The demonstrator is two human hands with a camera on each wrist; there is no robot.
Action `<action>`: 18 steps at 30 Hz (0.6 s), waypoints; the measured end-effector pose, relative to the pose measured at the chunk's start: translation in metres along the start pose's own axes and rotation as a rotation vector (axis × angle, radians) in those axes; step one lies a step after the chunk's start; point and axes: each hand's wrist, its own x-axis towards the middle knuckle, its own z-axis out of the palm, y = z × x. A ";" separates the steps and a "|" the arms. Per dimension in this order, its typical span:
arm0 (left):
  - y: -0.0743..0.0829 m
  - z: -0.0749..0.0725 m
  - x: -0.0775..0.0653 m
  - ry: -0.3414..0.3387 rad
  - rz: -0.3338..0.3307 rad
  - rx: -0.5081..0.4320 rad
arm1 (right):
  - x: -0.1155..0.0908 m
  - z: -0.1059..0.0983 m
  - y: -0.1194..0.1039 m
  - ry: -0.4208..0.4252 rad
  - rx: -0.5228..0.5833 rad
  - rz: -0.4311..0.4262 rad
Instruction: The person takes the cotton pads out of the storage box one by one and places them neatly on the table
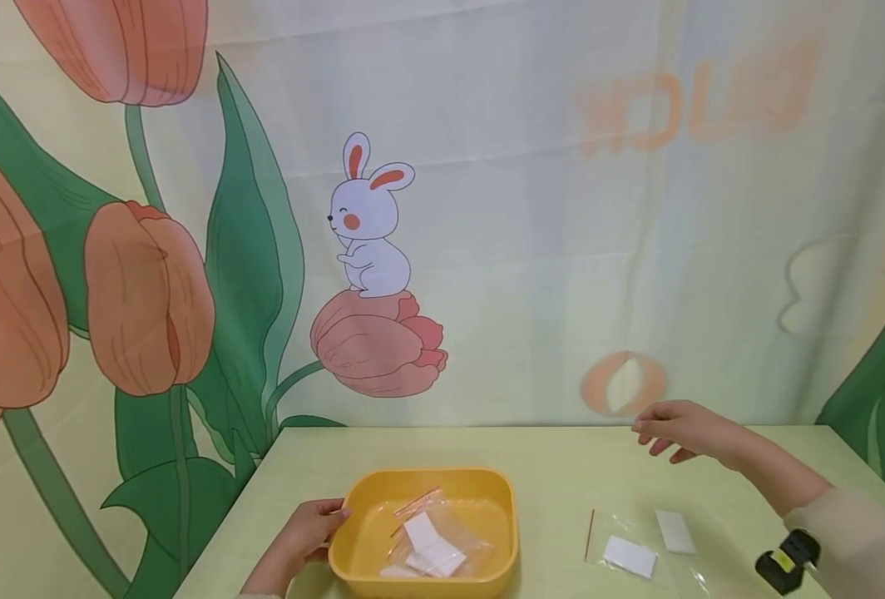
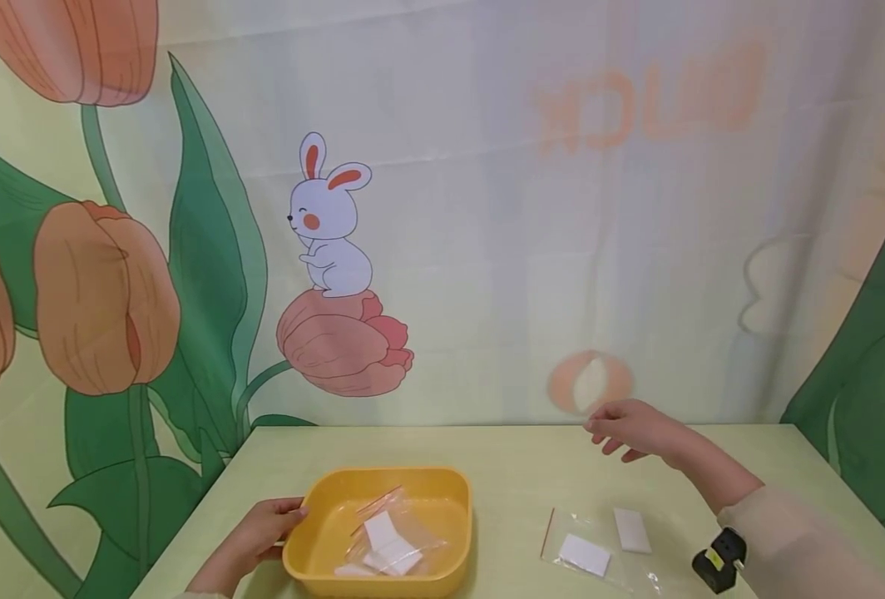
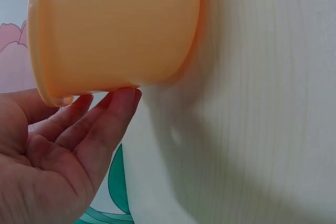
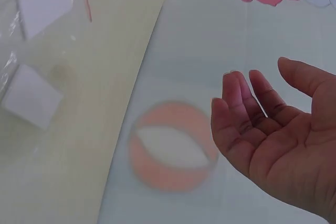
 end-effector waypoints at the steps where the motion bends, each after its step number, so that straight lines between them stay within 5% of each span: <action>1: 0.000 0.000 0.000 -0.001 -0.001 0.001 | 0.002 0.002 -0.004 -0.007 0.000 -0.006; 18: -0.001 0.000 0.001 -0.002 0.001 -0.009 | 0.047 0.041 -0.068 -0.189 0.085 -0.046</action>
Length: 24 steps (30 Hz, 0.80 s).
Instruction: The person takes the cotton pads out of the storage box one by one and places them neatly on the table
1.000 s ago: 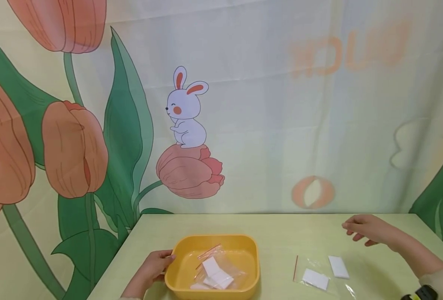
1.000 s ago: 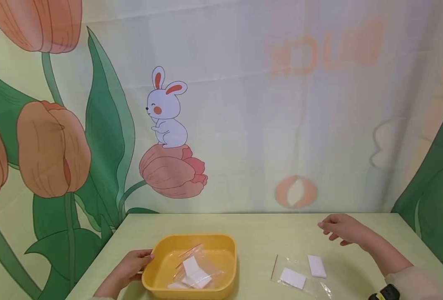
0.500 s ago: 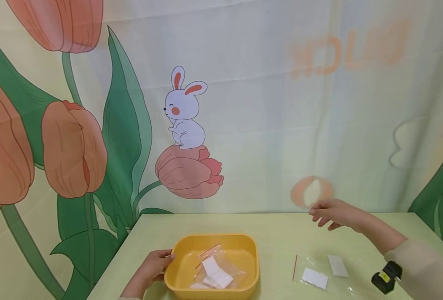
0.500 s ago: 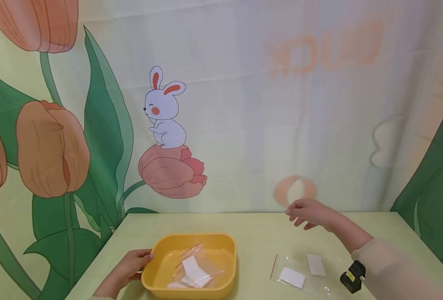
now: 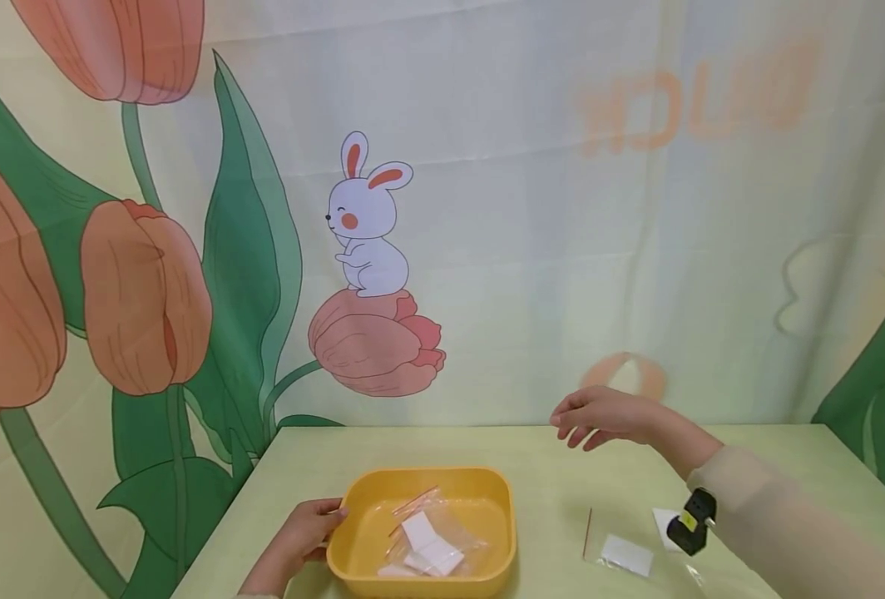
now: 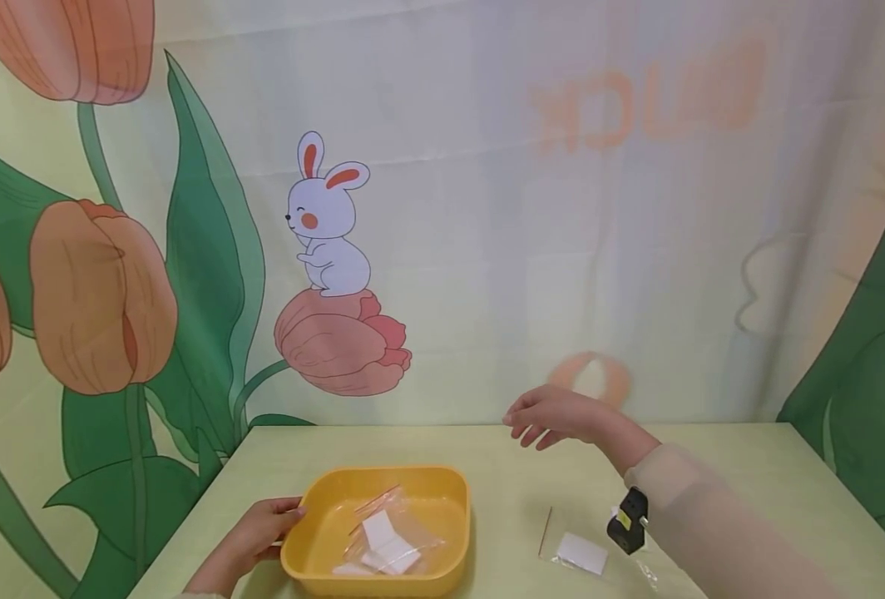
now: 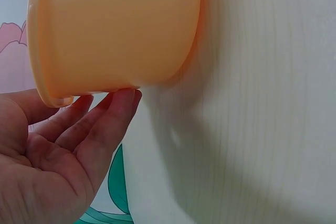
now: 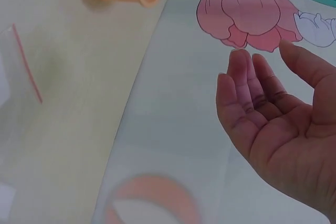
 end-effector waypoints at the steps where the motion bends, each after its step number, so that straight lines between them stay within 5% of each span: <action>1: 0.000 0.000 0.000 0.000 0.002 -0.002 | 0.003 0.003 -0.002 -0.006 0.010 0.004; 24: -0.003 0.000 0.003 0.009 0.000 -0.017 | 0.068 0.048 -0.034 -0.064 0.133 0.126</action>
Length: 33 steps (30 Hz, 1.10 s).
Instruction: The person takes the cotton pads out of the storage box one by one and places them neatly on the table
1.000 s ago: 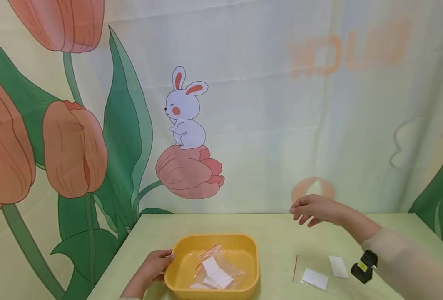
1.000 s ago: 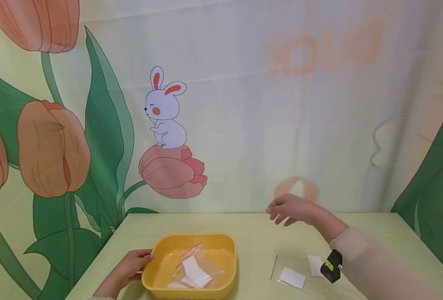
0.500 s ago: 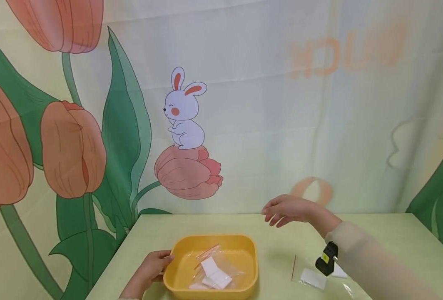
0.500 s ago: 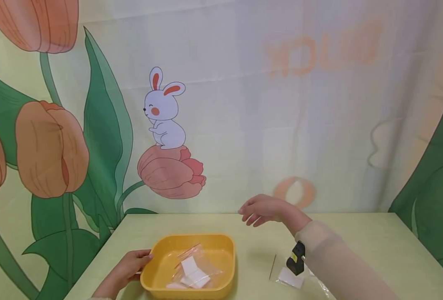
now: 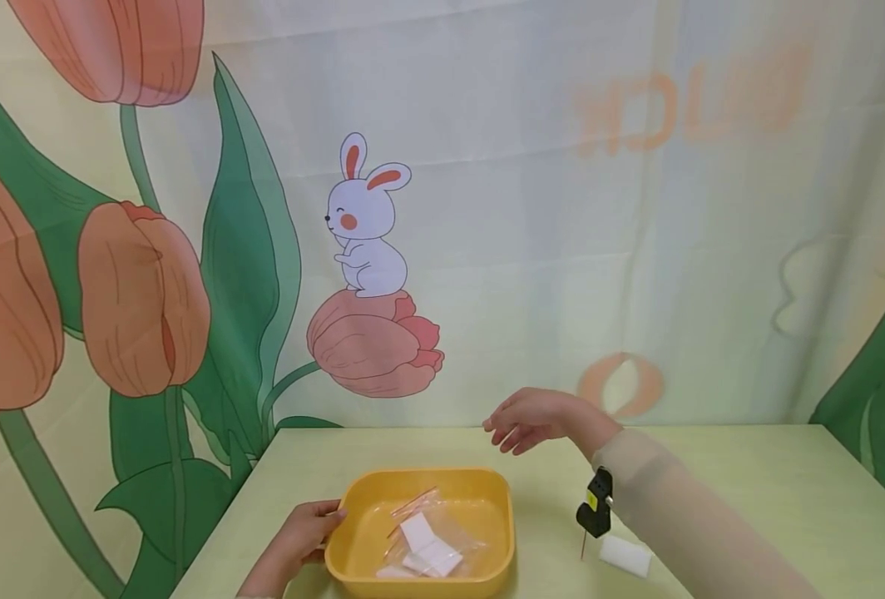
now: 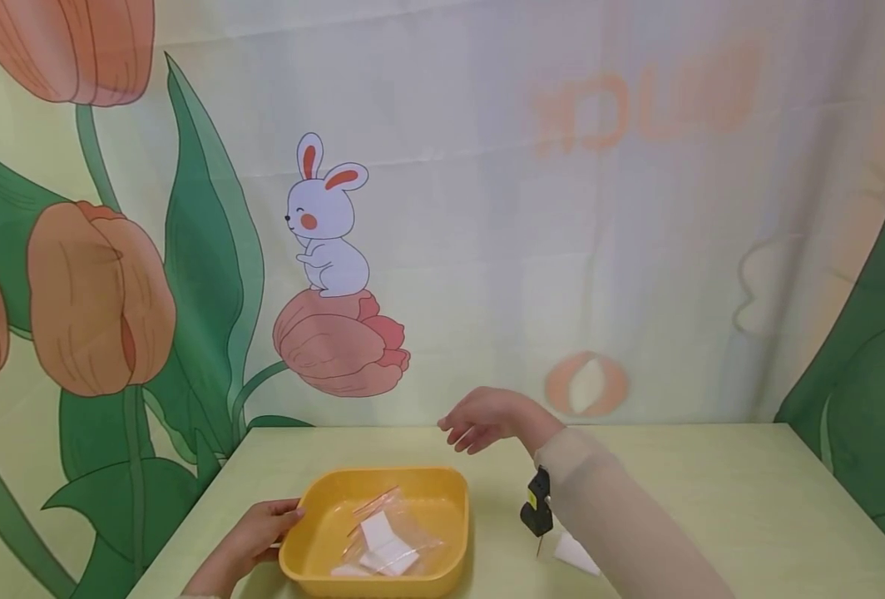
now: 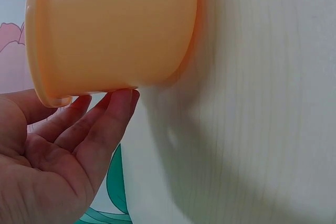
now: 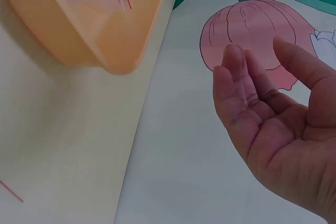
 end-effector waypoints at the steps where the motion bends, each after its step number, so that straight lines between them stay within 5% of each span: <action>1: 0.000 0.000 0.000 0.000 -0.003 0.000 | 0.002 0.002 -0.002 0.001 -0.004 0.012; 12: 0.002 0.000 0.000 0.005 -0.013 -0.001 | 0.025 0.034 -0.014 0.035 -0.036 0.096; 33: -0.001 -0.001 0.001 -0.002 0.007 0.003 | 0.054 0.092 0.001 0.091 -0.059 0.182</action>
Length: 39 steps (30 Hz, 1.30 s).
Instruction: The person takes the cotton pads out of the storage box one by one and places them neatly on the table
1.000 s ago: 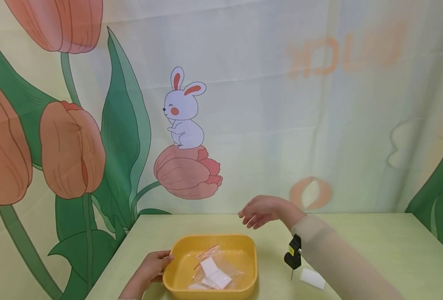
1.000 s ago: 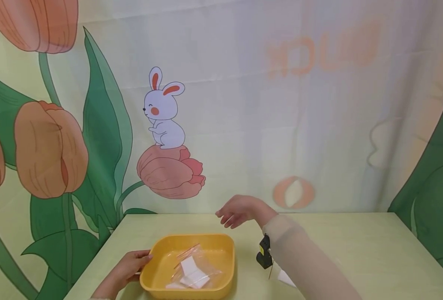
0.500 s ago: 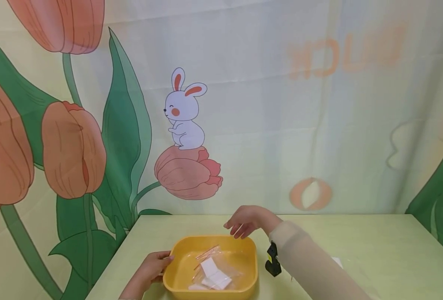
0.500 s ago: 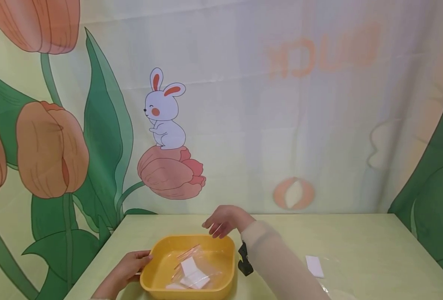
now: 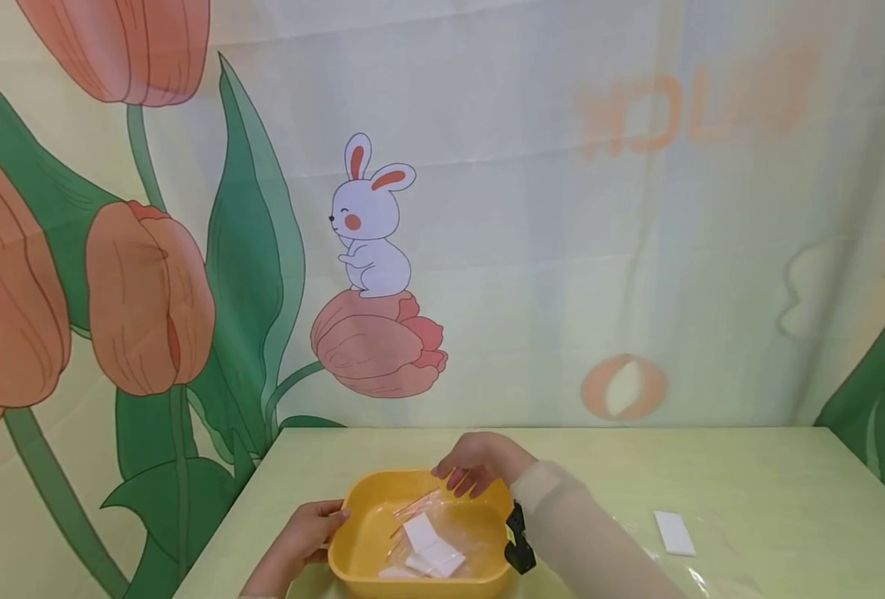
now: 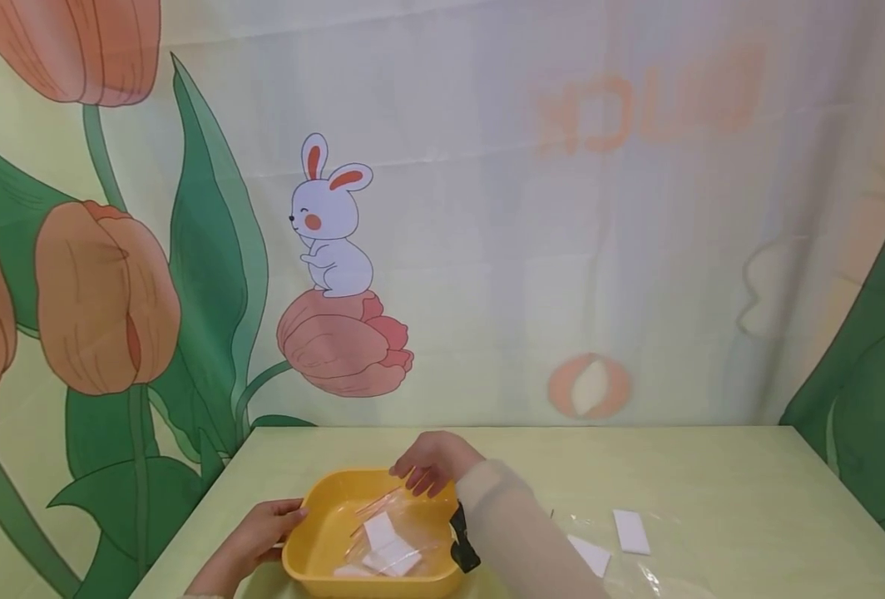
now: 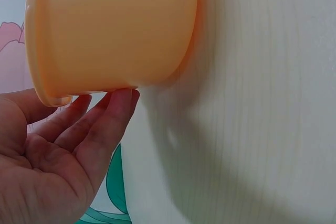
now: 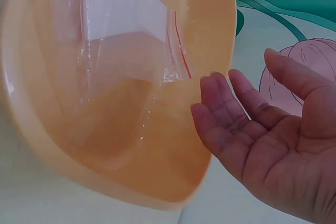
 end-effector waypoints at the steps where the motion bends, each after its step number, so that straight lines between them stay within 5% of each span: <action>1: 0.001 0.000 0.000 0.002 -0.003 0.001 | 0.000 0.001 0.000 0.003 -0.003 0.001; 25: 0.001 0.000 0.000 0.004 -0.007 0.020 | 0.010 0.024 0.021 0.021 0.028 0.142; 38: 0.002 0.000 0.002 0.006 -0.029 0.022 | 0.014 0.030 0.030 0.024 0.182 0.169; 39: -0.006 -0.001 0.011 0.001 -0.026 0.013 | 0.014 0.030 0.029 0.024 0.201 0.175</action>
